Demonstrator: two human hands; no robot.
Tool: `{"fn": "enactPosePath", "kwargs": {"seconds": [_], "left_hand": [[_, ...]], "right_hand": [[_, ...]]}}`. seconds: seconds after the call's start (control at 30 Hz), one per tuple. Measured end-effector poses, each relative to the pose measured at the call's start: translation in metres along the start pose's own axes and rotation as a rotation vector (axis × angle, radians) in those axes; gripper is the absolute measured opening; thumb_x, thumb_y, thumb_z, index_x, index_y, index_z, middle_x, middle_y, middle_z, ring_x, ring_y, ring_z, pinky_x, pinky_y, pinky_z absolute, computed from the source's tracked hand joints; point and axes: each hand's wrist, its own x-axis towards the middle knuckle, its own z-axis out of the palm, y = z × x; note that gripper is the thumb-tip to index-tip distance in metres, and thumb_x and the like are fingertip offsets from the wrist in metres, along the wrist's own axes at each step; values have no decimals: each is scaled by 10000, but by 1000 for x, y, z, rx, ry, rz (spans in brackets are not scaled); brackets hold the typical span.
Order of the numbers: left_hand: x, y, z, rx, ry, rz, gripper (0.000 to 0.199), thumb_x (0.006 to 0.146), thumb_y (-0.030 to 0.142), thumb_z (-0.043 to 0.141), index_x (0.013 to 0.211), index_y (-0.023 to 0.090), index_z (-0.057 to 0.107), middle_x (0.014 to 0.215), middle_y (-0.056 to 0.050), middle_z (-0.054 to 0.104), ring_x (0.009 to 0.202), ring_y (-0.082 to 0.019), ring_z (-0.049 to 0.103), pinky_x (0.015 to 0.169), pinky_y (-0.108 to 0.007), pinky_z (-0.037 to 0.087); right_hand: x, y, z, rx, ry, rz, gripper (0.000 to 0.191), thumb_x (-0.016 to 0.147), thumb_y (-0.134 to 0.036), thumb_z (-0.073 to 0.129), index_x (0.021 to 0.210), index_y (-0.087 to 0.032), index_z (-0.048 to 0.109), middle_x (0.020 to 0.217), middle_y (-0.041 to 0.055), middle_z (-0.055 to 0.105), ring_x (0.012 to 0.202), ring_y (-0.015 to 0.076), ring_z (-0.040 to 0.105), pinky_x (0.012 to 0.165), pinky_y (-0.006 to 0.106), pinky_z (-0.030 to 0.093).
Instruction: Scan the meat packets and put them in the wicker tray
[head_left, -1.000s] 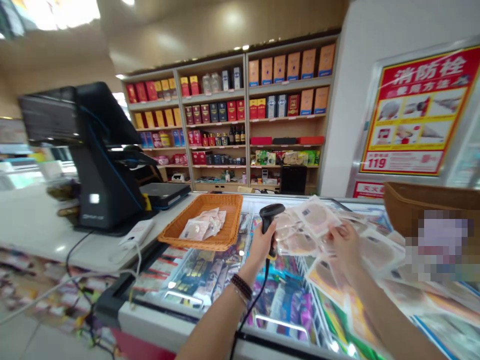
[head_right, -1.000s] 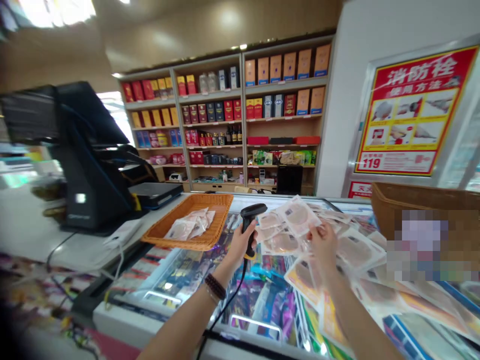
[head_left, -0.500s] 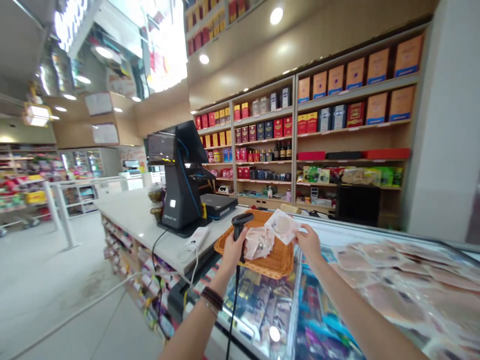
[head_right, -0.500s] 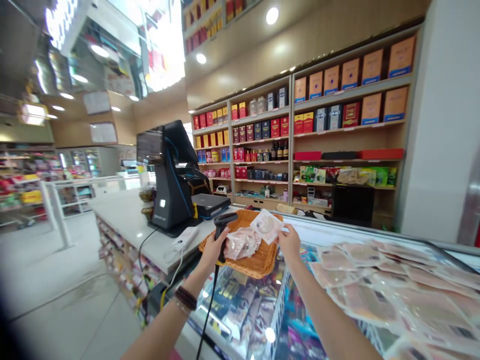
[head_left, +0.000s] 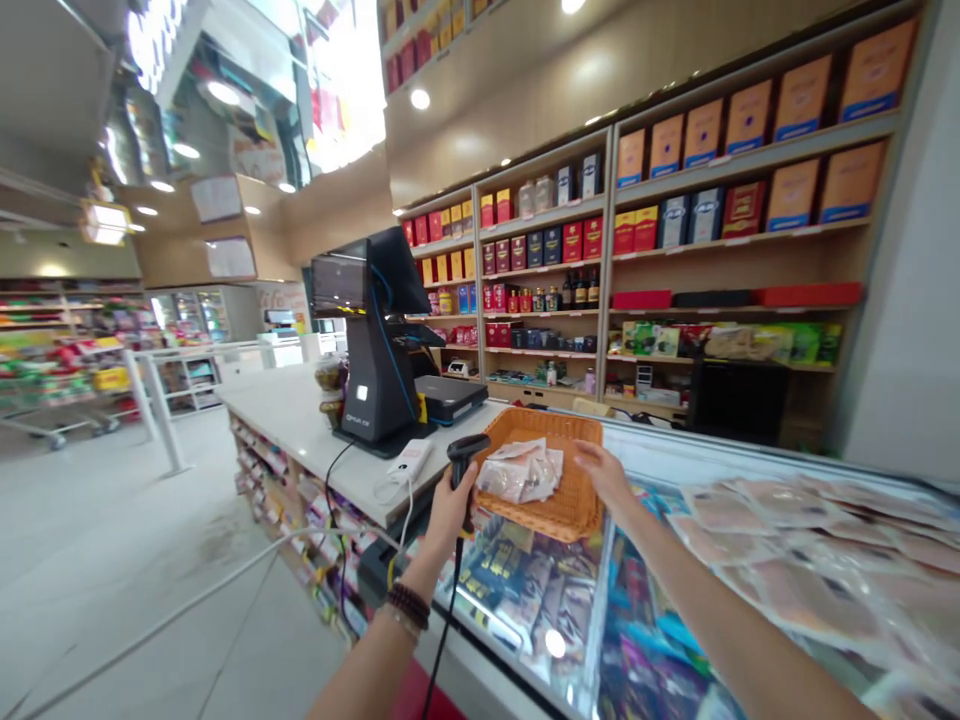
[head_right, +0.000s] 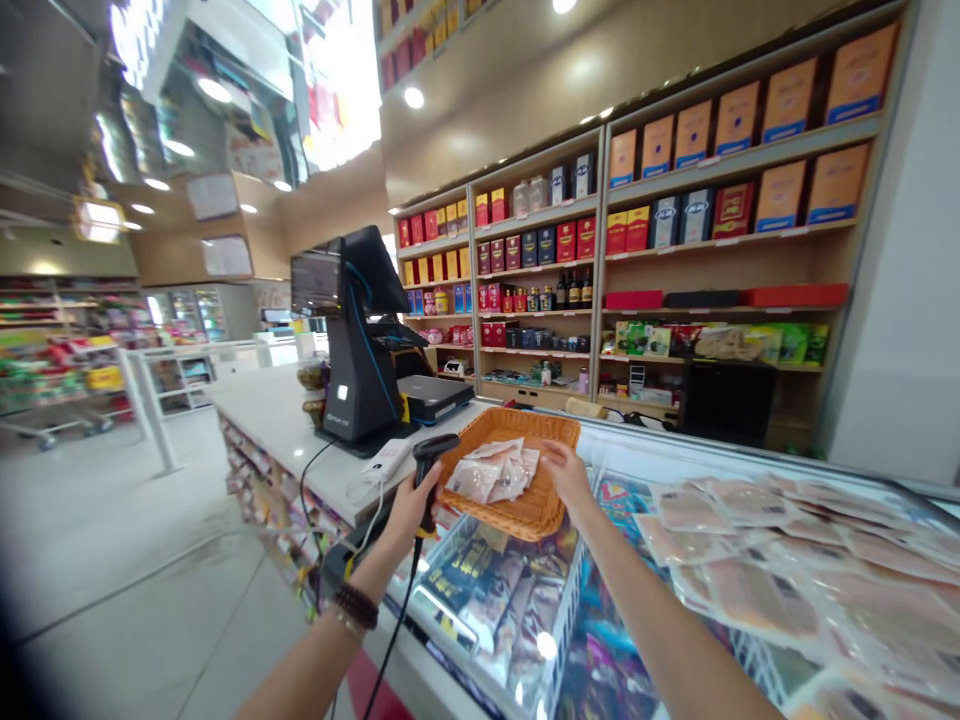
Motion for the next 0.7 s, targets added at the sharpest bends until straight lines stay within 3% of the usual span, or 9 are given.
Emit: {"fn": "enactPosePath", "kwargs": {"seconds": [0.2,0.5,0.6,0.7], "left_hand": [[-15,19,44,-16,-99,-51,758,610,921,835,699,229,539,488,60,492,386,-92,450,363,-208,363],[-54,35,161,-222,-424,-48,709,624,790,921,838,216,564,587,82,543,396,-62,458,394,-189,333],[-71,29,198,-264,-509,-83,705,620,779,923,852,208,581,605,75,550,407,-58,458,399,-189,327],[-90,22,232,-277,-593,-123,674,645,754,921,835,212,568,632,64,561,428,-59,470,408,-194,331]], "right_hand": [[-11,-12,-107,-129,126,-9,291,682,-441,798,904,-251,796,1073,122,870,997,324,816,946,504,649],[-61,-43,-287,-462,473,-68,220,789,-433,716,913,-252,731,951,97,824,897,287,762,957,498,628],[-93,-50,-330,-687,556,-52,285,823,-453,712,1017,-245,733,977,97,816,909,295,744,959,498,604],[-123,-53,-353,-965,534,45,435,756,-472,841,1096,-223,732,1086,150,804,1073,357,752,1030,510,567]]}}
